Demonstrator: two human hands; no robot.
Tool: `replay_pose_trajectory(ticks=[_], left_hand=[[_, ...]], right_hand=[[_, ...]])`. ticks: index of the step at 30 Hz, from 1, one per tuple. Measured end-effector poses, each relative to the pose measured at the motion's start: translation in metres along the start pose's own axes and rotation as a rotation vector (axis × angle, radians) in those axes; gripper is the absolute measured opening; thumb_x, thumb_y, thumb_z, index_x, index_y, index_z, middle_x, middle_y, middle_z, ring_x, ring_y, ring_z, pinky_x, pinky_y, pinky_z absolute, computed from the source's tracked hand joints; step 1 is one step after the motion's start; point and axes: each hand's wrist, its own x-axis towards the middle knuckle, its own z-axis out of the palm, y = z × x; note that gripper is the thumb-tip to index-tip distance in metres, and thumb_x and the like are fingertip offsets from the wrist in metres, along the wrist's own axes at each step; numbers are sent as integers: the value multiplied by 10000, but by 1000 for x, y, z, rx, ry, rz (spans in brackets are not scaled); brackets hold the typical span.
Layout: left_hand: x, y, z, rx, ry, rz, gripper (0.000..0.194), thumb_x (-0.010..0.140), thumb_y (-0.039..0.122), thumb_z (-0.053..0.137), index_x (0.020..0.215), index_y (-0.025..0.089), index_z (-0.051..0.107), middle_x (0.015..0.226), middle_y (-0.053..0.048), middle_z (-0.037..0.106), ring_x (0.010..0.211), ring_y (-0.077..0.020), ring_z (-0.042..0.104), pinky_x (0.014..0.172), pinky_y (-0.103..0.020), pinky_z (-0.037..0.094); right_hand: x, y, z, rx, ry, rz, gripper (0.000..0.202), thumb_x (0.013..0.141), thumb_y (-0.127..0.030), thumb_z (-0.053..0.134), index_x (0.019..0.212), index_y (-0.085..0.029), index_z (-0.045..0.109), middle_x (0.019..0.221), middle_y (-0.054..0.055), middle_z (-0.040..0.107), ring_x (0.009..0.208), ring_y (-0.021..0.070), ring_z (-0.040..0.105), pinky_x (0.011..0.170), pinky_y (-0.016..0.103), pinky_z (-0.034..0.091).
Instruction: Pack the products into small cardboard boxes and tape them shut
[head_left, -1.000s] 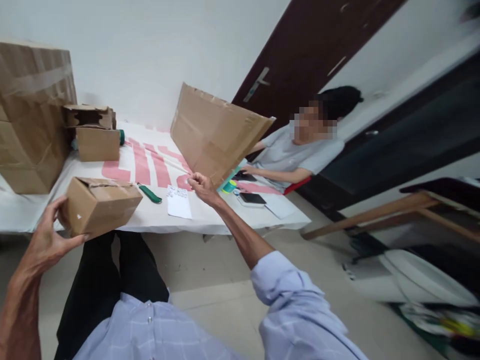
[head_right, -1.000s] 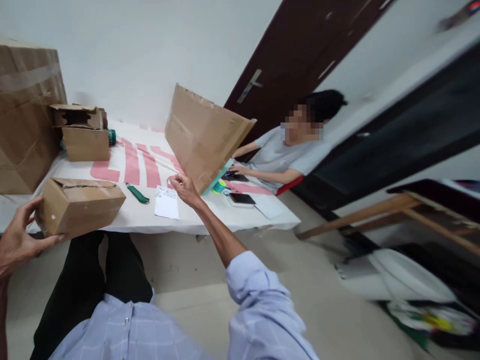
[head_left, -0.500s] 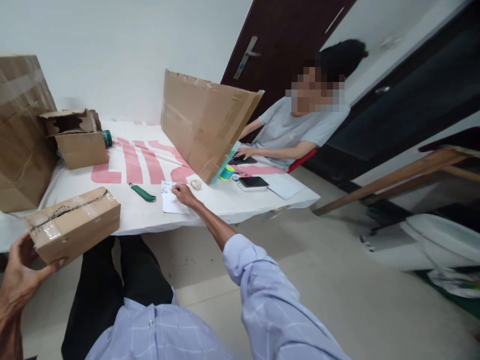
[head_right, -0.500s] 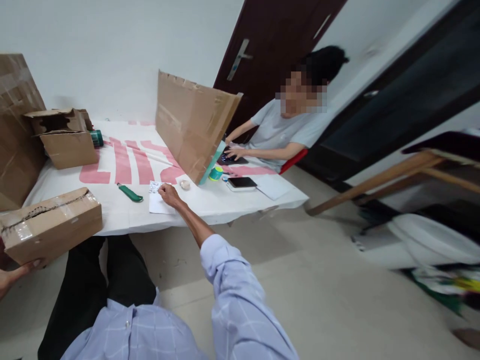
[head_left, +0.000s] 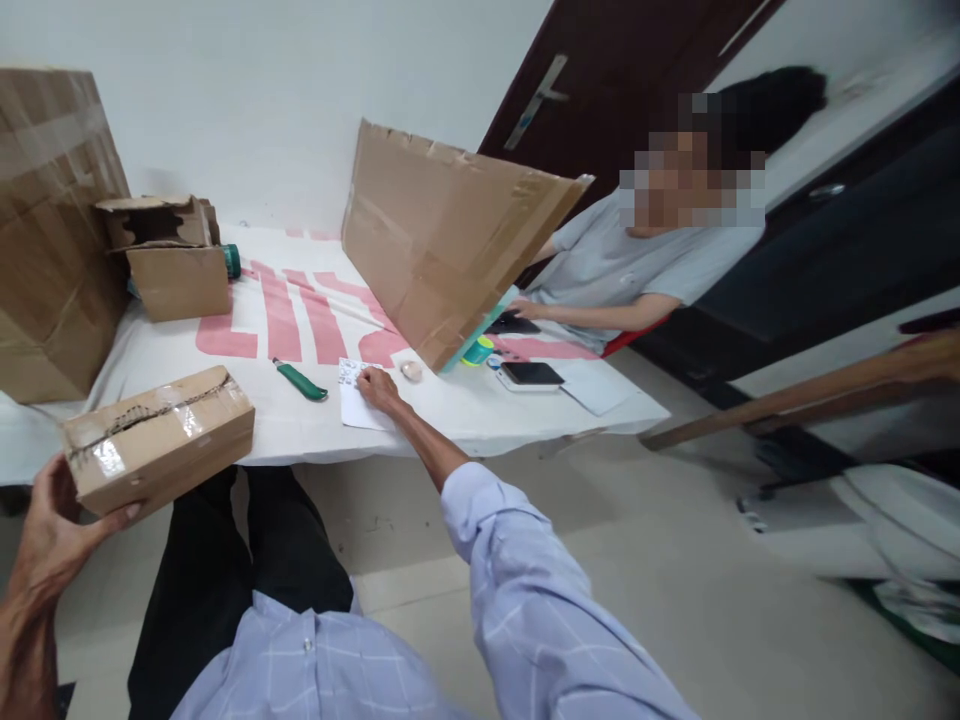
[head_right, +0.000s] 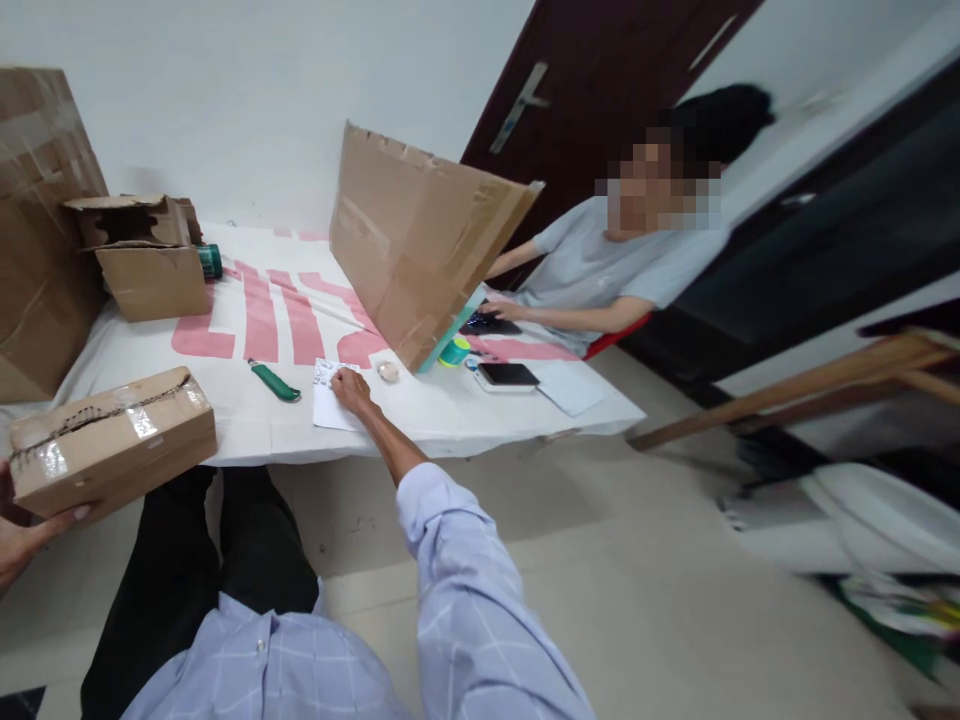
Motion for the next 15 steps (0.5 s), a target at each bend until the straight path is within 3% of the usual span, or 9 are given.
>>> replay_pose_trajectory(ticks=[7, 11, 15], left_hand=[[0, -5, 0, -98, -27, 19, 1173, 455, 573, 1043, 1441, 256, 494, 1596, -200, 549, 1528, -451, 502, 1212, -626, 504], [3, -12, -4, -156, -46, 83, 1152, 517, 540, 1037, 1463, 262, 440, 1643, -209, 501, 1562, -409, 475, 1174, -554, 545], [4, -18, -4, -221, -57, 114, 1049, 530, 486, 1046, 1388, 274, 480, 1614, -183, 535, 1562, -386, 482, 1132, -504, 573]], right_hand=[[-8, -2, 8, -136, -23, 32, 233, 955, -219, 525, 1002, -172, 747, 1095, 150, 778, 958, 248, 632, 793, 311, 411], [-13, -3, 14, -206, -14, 31, 284, 1005, -231, 499, 1174, -157, 715, 1187, 171, 762, 978, 255, 625, 784, 325, 387], [-18, -5, 16, -274, -16, 9, 286, 1025, -206, 479, 1159, -150, 725, 1165, 168, 755, 984, 249, 615, 790, 328, 379]])
